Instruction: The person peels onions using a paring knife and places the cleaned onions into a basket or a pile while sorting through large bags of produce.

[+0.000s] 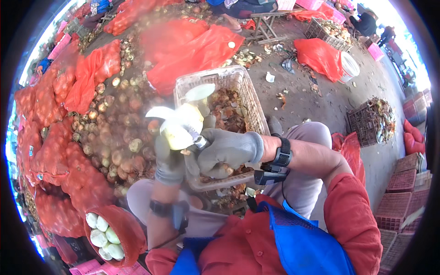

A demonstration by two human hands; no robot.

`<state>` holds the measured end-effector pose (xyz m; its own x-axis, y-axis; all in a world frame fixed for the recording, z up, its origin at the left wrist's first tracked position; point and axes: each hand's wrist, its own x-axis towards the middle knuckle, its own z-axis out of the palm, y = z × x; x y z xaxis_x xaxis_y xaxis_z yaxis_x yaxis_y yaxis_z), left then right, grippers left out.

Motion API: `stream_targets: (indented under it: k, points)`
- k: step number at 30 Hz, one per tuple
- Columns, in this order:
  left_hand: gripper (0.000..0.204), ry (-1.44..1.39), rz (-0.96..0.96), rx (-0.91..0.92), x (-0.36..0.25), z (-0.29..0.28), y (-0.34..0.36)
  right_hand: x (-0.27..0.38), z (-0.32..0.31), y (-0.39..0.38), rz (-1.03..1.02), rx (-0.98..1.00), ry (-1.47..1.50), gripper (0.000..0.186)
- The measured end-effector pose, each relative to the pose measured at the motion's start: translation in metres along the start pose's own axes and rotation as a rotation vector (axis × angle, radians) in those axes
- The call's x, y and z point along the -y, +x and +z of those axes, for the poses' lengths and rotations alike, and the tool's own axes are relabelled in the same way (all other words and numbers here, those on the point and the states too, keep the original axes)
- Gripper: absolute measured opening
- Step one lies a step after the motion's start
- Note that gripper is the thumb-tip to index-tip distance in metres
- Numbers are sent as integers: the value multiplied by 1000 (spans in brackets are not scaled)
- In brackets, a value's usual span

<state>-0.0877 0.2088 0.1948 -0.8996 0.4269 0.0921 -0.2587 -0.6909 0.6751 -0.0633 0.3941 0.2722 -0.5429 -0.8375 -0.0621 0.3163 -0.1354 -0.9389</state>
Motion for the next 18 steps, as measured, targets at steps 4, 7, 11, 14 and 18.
stream_targets:
  k: [4,7,11,14,18]
  points:
    - [81,107,137,-7,-5,6,-8,32,-2,-27,193,-155,-139,12]
    - [82,185,134,-11,-8,29,1,28,-14,-35,-109,-537,-327,18]
    - [78,309,91,78,-11,32,3,26,-19,-28,-280,-655,-966,45]
    - [73,605,-25,46,-14,30,8,23,-25,-34,-203,-622,-1066,46]
    - [67,516,3,113,-14,43,8,9,-35,-32,-381,-601,-1217,47]
